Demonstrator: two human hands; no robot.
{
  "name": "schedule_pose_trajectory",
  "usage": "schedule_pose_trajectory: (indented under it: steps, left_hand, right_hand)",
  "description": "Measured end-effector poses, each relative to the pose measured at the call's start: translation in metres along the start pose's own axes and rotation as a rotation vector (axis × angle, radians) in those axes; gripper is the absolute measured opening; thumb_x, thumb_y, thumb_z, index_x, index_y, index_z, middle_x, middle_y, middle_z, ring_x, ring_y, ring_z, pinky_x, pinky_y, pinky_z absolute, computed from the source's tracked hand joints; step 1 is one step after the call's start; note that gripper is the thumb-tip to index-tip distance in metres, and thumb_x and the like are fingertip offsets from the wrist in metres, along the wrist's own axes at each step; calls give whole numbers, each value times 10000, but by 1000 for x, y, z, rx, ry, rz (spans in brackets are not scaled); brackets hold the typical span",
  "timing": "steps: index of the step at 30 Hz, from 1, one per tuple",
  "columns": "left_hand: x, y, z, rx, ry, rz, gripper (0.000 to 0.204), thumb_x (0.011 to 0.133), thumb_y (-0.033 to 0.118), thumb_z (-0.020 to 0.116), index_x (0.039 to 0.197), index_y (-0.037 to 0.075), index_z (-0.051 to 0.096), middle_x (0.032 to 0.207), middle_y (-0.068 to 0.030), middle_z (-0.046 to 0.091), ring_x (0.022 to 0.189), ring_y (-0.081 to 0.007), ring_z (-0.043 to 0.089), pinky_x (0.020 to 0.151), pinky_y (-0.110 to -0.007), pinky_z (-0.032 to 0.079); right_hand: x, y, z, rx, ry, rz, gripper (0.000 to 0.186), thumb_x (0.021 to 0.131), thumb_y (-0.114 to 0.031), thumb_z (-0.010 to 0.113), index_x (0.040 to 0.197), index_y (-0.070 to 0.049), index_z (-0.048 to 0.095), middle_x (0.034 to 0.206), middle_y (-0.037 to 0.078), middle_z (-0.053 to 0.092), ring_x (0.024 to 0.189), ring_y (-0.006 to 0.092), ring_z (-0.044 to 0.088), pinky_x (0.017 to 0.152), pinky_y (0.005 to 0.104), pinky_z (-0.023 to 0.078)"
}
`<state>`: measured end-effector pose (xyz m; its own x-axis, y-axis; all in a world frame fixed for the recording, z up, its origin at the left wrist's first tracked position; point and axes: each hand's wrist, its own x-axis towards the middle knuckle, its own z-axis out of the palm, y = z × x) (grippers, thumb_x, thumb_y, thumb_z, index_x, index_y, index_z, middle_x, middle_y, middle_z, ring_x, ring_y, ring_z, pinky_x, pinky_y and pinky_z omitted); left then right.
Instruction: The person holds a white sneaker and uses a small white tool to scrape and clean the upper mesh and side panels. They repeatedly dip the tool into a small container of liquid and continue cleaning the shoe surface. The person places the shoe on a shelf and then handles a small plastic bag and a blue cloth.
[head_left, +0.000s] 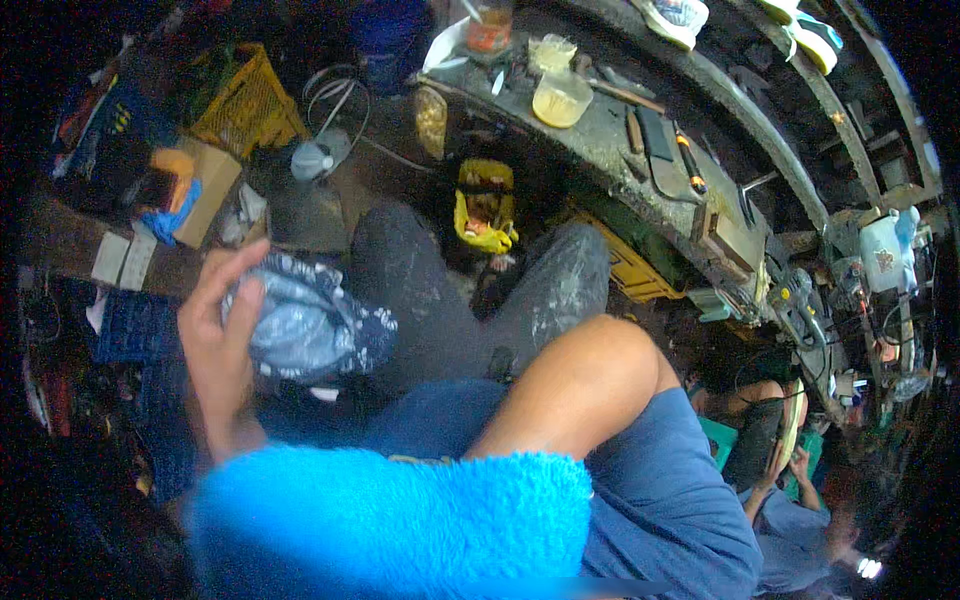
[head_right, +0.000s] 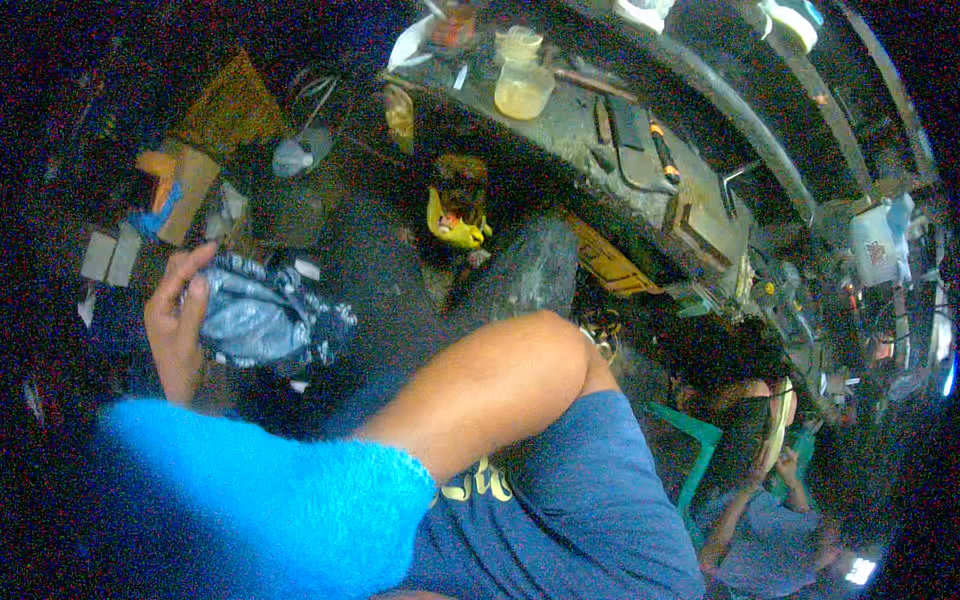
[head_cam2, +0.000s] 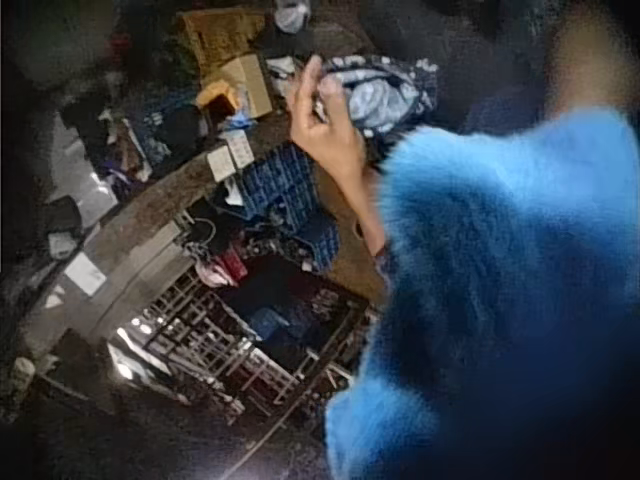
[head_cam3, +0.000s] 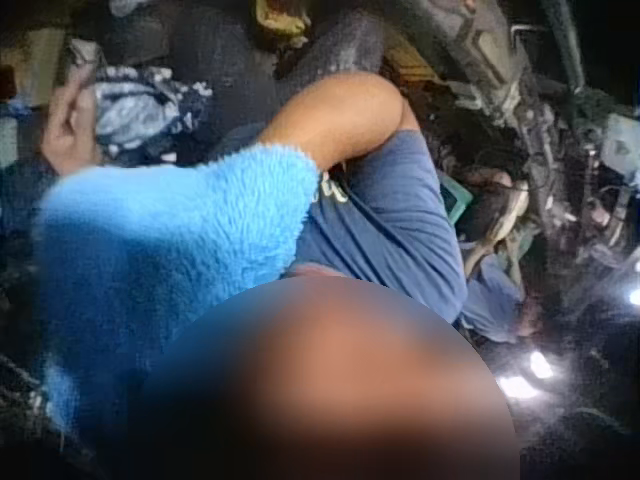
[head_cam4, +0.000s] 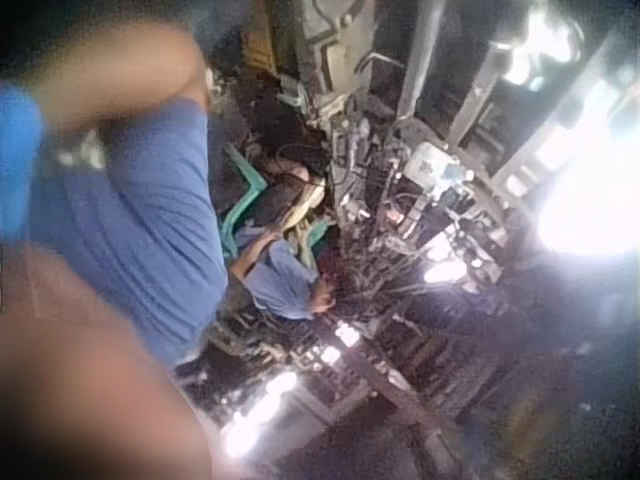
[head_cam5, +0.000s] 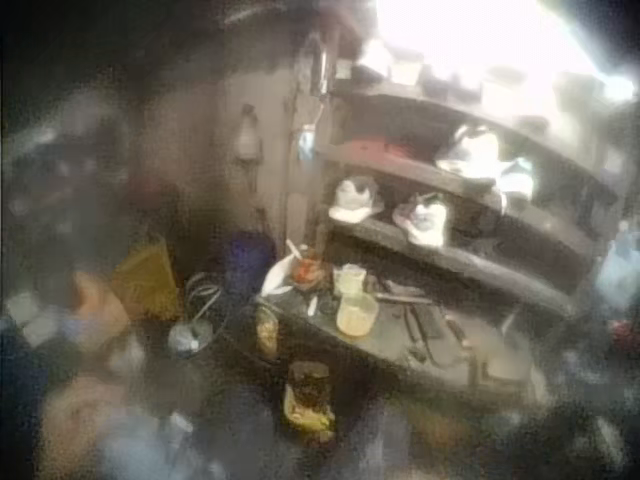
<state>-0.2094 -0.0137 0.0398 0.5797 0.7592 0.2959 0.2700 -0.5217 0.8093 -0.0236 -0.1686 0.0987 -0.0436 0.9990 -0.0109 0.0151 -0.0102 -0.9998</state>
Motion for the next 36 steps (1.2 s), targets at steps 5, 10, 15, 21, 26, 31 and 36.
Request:
schedule_pose_trajectory:
  steps: [5, 10, 15, 21, 26, 31, 36]
  left_hand:
    - [3, 13, -6, -55, -4, -22, 347, 947, 204, 714, 1208, -24, 729, 1036, -40, 637, 979, -140, 569, 904, -280, 429]
    - [-2, 13, -18, -109, -1, -59, 333, 942, 223, 718, 1171, -17, 747, 987, -39, 646, 941, -142, 578, 885, -286, 435]
    - [-6, 18, -39, -386, -259, 0, 454, 894, 348, 792, 1190, 6, 750, 996, -68, 669, 969, -193, 615, 894, -317, 458]
    - [-1, 35, -6, -203, -469, 177, 289, 851, 198, 845, 1032, 10, 721, 926, -82, 630, 896, -212, 622, 796, -351, 485]
    - [5, 8, -48, -220, -113, -117, 150, 962, 169, 715, 919, 26, 707, 855, 22, 651, 806, -67, 588, 747, -262, 470]
    - [91, -35, -176, -519, 319, -168, 278, 924, 302, 758, 1098, 91, 712, 1021, -28, 720, 884, -180, 682, 840, -369, 565]
    - [216, -183, -368, -553, 904, -391, 460, 945, 314, 747, 1295, 47, 611, 1282, -122, 663, 1077, -293, 669, 926, -497, 545]
  right_hand:
    - [1, -6, 2, 132, 32, 108, 279, 945, -247, 653, 953, 28, 697, 887, 209, 706, 750, 256, 680, 656, 405, 553]
    - [-7, -20, 20, 289, 196, 378, 283, 951, -240, 653, 954, 39, 695, 888, 213, 706, 750, 249, 680, 660, 399, 554]
    - [-15, -16, 24, 433, 210, 614, 289, 930, -263, 664, 943, 24, 695, 915, 201, 715, 769, 238, 682, 675, 397, 559]
    - [17, 54, -48, 57, -137, 49, 321, 950, -250, 696, 1120, 21, 673, 1076, 155, 699, 939, 220, 666, 808, 376, 544]
    - [63, 78, -82, -253, -305, -110, 403, 967, -240, 723, 1268, 18, 655, 1210, 117, 686, 1081, 206, 653, 919, 359, 531]
    - [80, 110, -115, -306, -128, 188, 449, 997, -309, 705, 1325, -6, 660, 1181, 83, 715, 1077, 157, 652, 929, 321, 529]
    - [63, 160, -139, -57, 92, 166, 382, 1027, -258, 672, 1293, 16, 660, 1008, 48, 720, 874, 106, 651, 794, 275, 542]
